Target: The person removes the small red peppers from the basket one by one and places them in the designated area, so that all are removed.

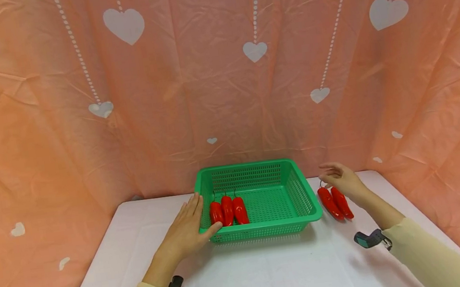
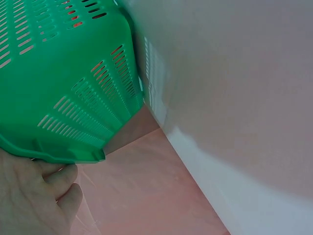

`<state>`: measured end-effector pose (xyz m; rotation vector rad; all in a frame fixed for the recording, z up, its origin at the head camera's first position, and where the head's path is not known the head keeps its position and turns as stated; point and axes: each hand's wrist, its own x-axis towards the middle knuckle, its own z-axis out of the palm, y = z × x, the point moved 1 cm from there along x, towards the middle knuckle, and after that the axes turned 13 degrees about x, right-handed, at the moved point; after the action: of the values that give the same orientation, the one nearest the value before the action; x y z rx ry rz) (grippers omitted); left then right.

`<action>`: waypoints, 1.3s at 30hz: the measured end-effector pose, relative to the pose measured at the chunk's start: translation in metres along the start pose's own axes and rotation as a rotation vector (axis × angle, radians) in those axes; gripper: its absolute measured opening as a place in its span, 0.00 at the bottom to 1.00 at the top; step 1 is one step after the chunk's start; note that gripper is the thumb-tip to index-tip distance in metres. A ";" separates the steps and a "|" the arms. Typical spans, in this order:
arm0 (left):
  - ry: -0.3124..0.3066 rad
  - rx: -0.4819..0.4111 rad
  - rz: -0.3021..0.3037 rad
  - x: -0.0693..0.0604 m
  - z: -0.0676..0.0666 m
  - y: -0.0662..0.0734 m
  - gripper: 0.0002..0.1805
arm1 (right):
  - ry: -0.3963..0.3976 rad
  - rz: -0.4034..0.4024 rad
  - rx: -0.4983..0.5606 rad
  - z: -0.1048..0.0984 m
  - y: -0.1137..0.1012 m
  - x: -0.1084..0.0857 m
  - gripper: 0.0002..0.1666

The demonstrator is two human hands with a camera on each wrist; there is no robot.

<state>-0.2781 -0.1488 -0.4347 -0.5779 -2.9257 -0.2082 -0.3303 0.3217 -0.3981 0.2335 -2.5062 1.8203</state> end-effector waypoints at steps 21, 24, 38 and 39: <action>0.021 0.000 0.009 -0.001 -0.001 0.000 0.58 | -0.091 -0.114 0.079 0.057 -0.024 0.016 0.29; 0.016 0.000 0.007 -0.001 -0.001 0.000 0.57 | -0.108 -0.123 0.052 0.066 -0.027 0.018 0.28; 0.019 -0.010 0.007 -0.001 -0.002 0.001 0.56 | -0.181 -0.138 0.035 0.109 -0.032 0.028 0.24; 0.017 -0.012 0.006 -0.001 -0.002 0.001 0.56 | -0.182 -0.138 0.027 0.112 -0.032 0.028 0.24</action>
<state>-0.2771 -0.1487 -0.4329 -0.5833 -2.9076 -0.2293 -0.3470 0.2034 -0.3995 0.5831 -2.5078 1.8561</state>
